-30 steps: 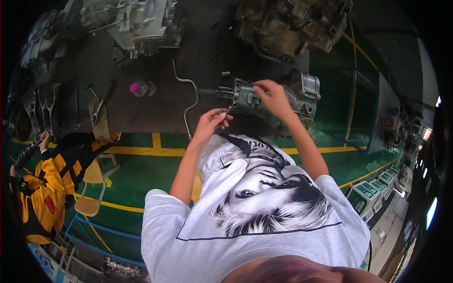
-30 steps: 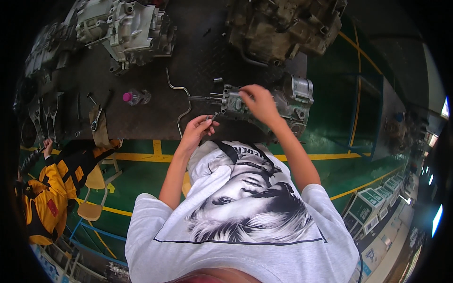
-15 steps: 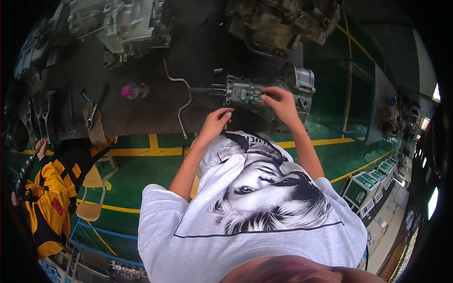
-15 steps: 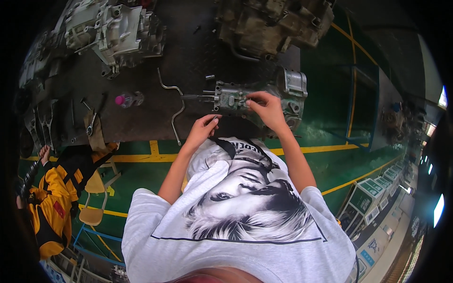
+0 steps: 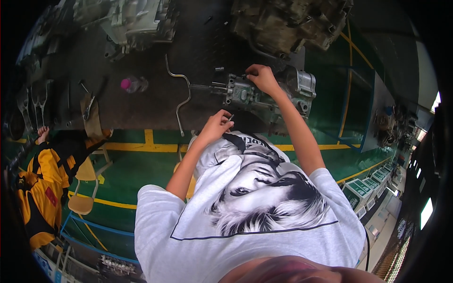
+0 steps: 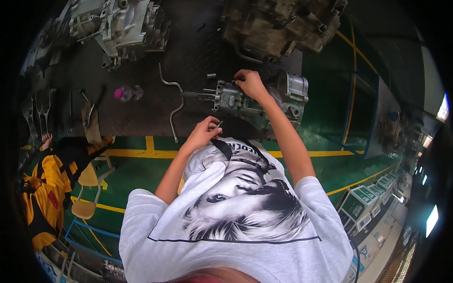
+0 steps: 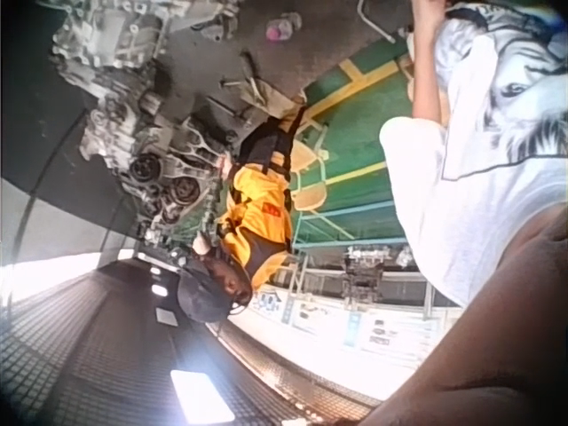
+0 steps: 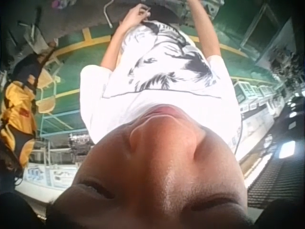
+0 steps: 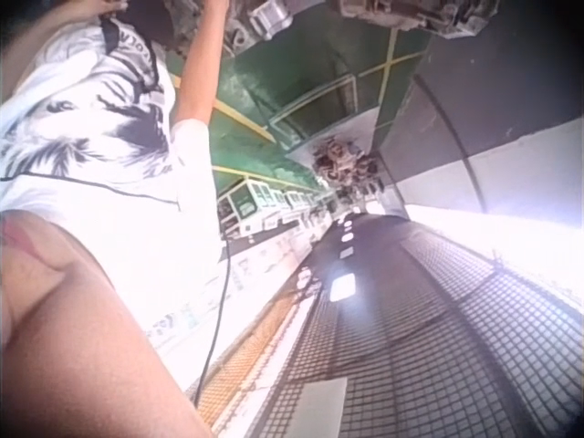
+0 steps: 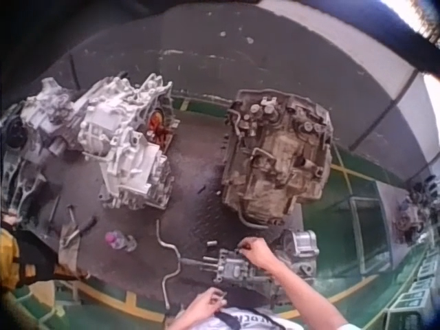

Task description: The person works on a mechanical engine component on a workbench. They use a socket wrench to loosen and remove bolts from the metal housing, handling the tool and the housing with both hands.

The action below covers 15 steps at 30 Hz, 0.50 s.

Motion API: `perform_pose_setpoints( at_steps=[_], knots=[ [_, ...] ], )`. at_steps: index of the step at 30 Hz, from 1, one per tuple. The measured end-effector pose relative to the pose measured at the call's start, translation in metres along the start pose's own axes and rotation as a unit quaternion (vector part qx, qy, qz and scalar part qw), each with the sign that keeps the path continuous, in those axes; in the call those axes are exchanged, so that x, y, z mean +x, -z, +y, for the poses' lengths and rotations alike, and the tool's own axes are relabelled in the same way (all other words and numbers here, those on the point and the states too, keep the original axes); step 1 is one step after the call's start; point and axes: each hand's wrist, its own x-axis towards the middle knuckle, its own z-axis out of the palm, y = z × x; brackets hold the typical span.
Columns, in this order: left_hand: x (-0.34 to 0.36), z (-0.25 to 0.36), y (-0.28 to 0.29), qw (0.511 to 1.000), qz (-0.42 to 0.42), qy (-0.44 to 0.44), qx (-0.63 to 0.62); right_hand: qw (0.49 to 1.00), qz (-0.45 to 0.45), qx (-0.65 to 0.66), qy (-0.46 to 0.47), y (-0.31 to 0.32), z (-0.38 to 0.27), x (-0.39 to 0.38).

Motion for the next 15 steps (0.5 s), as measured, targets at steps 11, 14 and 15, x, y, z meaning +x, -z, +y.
perform_pose_setpoints(
  at_steps=[11, 14, 15],
  knots=[
    [0.008, -0.005, -0.005, 0.996, 0.058, -0.027, -0.069, 0.999, -0.020, -0.036, 0.023, 0.003, -0.003, -0.006],
    [0.014, -0.012, -0.009, 0.996, 0.064, -0.059, -0.024, 0.999, -0.016, -0.040, 0.018, 0.000, -0.007, -0.005],
    [0.015, -0.012, -0.011, 0.995, 0.072, -0.074, -0.004, 0.999, -0.011, -0.050, 0.015, 0.000, -0.011, -0.006]
  ],
)
